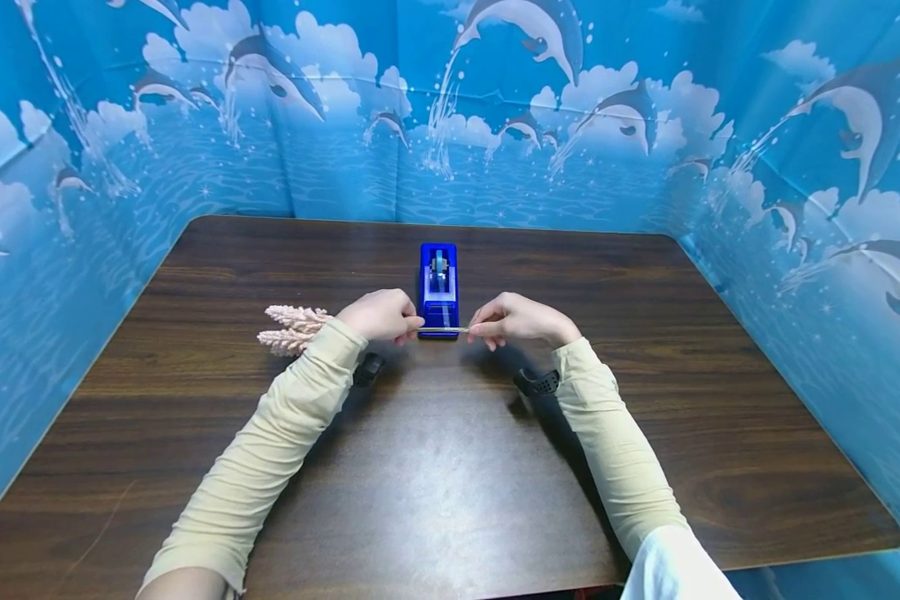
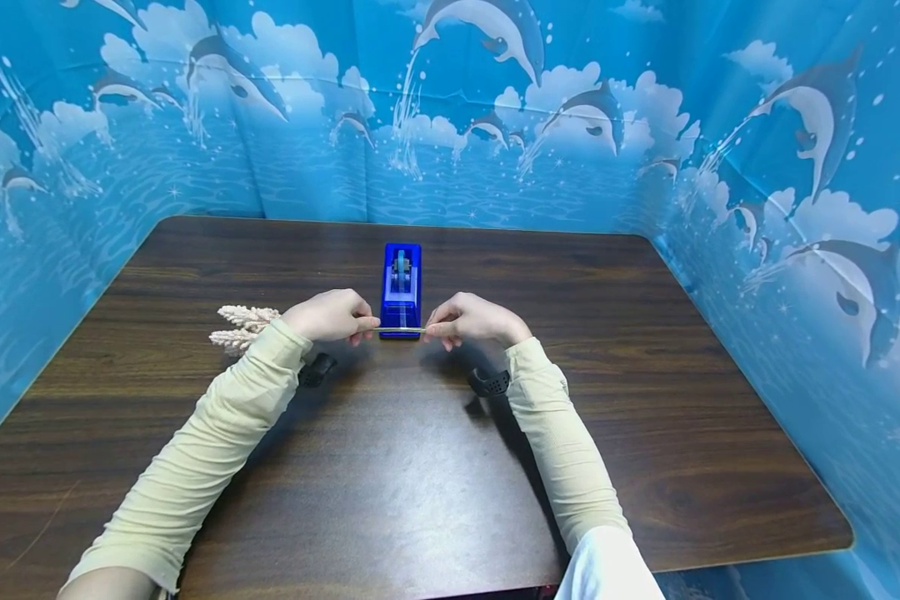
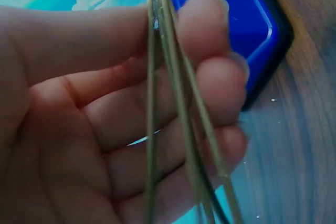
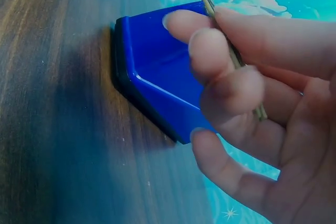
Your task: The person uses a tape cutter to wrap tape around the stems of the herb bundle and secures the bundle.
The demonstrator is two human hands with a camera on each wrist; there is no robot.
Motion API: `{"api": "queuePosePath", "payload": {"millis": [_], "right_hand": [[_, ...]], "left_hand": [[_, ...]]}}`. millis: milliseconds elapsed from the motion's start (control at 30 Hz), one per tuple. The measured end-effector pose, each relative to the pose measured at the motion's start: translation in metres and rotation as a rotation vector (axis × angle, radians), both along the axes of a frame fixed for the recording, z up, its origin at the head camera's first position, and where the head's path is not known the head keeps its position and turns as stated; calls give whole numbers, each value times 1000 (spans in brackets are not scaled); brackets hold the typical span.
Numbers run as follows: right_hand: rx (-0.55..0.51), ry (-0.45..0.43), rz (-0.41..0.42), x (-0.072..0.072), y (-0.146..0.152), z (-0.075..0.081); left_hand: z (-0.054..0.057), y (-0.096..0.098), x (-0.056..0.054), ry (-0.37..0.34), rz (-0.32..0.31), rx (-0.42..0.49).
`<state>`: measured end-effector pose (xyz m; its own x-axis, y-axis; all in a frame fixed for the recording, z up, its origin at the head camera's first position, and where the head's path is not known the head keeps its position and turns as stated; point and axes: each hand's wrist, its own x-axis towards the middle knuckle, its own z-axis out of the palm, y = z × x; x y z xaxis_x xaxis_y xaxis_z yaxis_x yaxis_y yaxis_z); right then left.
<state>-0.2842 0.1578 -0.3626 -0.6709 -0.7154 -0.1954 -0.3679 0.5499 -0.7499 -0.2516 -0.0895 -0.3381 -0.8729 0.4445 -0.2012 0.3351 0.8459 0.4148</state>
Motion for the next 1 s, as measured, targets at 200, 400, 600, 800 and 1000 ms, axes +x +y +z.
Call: {"api": "queuePosePath", "payload": {"millis": [200, 400, 600, 800, 1000], "right_hand": [[-6, 34, -44, 0, -1, 0], [-39, -3, -74, -1, -2, -2], [-71, -54, -80, -1, -4, -3], [-95, -10, -96, -2, -4, -4], [-118, -22, -95, -2, -5, -4]], "left_hand": [[-3, -1, -4, 19, -17, 12], [-4, -3, -4, 38, 22, 4], [-3, -4, -4, 71, 58, 20], [-1, -3, -3, 115, 112, 58], [0, -3, -2, 102, 95, 80]]}}
